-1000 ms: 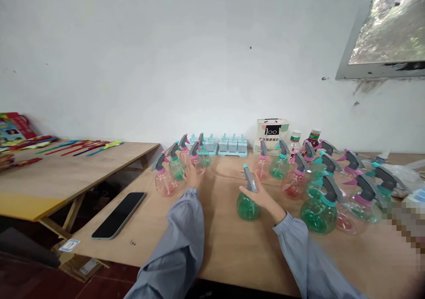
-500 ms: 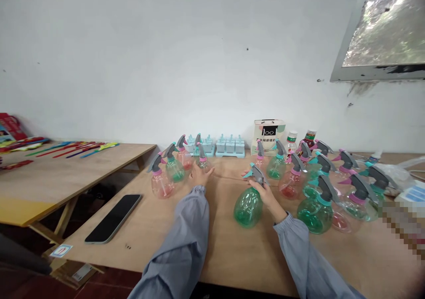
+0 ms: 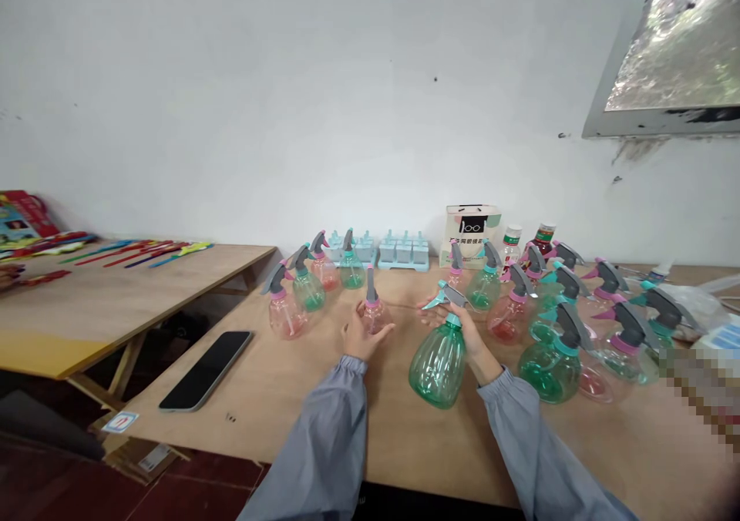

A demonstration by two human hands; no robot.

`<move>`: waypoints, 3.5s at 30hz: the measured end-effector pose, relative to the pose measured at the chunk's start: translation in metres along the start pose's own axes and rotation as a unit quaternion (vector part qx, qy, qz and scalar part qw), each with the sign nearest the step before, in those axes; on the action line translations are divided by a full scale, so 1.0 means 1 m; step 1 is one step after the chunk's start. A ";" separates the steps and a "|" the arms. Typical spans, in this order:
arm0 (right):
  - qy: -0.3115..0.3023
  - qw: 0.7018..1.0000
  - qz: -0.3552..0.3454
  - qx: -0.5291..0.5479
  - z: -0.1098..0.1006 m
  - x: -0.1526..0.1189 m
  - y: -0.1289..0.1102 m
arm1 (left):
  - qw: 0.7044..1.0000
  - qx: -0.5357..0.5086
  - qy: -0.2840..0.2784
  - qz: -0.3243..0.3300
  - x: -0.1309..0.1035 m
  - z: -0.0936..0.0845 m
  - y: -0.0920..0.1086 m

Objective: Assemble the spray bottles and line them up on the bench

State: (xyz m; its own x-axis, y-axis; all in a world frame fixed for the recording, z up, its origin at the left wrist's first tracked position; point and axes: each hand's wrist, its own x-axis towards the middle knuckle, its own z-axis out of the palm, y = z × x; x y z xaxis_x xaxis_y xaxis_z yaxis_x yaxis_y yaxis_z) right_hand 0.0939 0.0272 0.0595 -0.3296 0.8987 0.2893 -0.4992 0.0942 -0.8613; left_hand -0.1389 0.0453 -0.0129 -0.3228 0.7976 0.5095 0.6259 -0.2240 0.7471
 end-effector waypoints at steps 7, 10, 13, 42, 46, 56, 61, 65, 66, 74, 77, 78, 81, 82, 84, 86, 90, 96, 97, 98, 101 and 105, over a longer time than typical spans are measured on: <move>-0.028 1.000 0.001 -0.004 -0.002 0.000 0.008 | 1.000 -0.016 -0.025 -0.002 0.004 -0.003 0.000; -0.032 0.999 -0.002 -0.013 -0.003 0.000 0.009 | 1.000 -0.010 -0.022 -0.003 0.003 -0.002 -0.002; -0.030 0.999 -0.002 -0.013 -0.002 -0.001 0.008 | 0.999 -0.013 -0.029 0.005 0.003 -0.001 -0.001; 0.075 0.992 -0.077 -0.072 0.010 -0.005 0.010 | 0.998 0.002 -0.058 0.010 0.002 -0.007 0.006; 0.052 0.993 -0.054 -0.090 0.008 -0.004 0.012 | 0.998 0.000 -0.063 0.009 0.002 -0.008 0.008; 0.061 0.987 -0.080 -0.125 0.008 -0.006 0.013 | 0.998 0.005 -0.066 0.002 0.002 -0.009 0.013; 0.105 0.974 -0.116 -0.163 0.013 -0.008 0.009 | 0.998 0.012 -0.068 -0.006 0.002 -0.009 0.014; 0.155 0.948 -0.168 -0.221 0.006 -0.006 0.004 | 0.998 0.010 -0.067 0.002 0.002 -0.009 0.013; 0.170 0.940 -0.173 -0.240 0.002 -0.006 0.002 | 0.998 0.007 -0.065 0.004 0.002 -0.009 0.013; 0.306 0.844 -0.203 -0.391 -0.041 -0.005 -0.004 | 0.997 0.006 -0.079 -0.005 0.002 -0.010 0.015; 0.320 0.827 -0.195 -0.420 -0.052 0.004 -0.006 | 0.997 0.001 -0.082 -0.009 0.002 -0.012 0.017; 0.323 0.824 -0.190 -0.425 -0.054 0.008 -0.006 | 0.997 -0.003 -0.082 -0.009 0.002 -0.012 0.018; 0.322 0.821 -0.182 -0.435 -0.061 0.024 -0.007 | 0.997 -0.019 -0.079 -0.006 0.002 -0.013 0.019; 0.321 0.819 -0.184 -0.438 -0.064 0.030 -0.007 | 0.997 -0.021 -0.079 -0.004 0.002 -0.013 0.019; 0.321 0.813 -0.201 -0.443 -0.069 0.041 -0.006 | 0.997 -0.020 -0.078 0.000 0.001 -0.012 0.019; 0.322 0.801 -0.240 -0.444 -0.074 0.045 -0.004 | 0.997 -0.011 -0.077 0.002 0.000 -0.012 0.020; 0.338 0.721 -0.369 -0.479 -0.074 0.026 0.003 | 0.997 0.011 -0.082 -0.004 -0.001 -0.012 0.022; 0.202 0.732 -0.416 -0.500 -0.025 -0.026 0.021 | 0.990 0.036 -0.131 0.034 -0.017 -0.005 0.033; 0.164 0.769 -0.364 -0.498 -0.014 -0.027 0.023 | 0.989 0.039 -0.138 0.047 -0.023 -0.002 0.037; 0.137 0.804 -0.313 -0.487 -0.003 -0.026 0.025 | 0.987 0.041 -0.143 0.060 -0.031 0.001 0.040; 0.099 0.876 -0.203 -0.427 0.020 -0.015 0.027 | 0.980 0.037 -0.164 0.104 -0.057 0.009 0.049; 0.093 0.913 -0.151 -0.367 0.027 -0.010 0.020 | 0.957 0.031 -0.208 0.199 -0.058 0.006 0.050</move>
State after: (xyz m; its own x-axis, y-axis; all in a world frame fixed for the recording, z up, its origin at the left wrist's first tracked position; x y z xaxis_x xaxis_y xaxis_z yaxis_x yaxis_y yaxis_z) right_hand 0.0660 0.0088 0.0507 -0.0906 0.8348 0.5431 0.1499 0.5505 -0.8212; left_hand -0.0841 -0.0088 -0.0080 0.2533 0.8126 0.5248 0.6849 -0.5338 0.4960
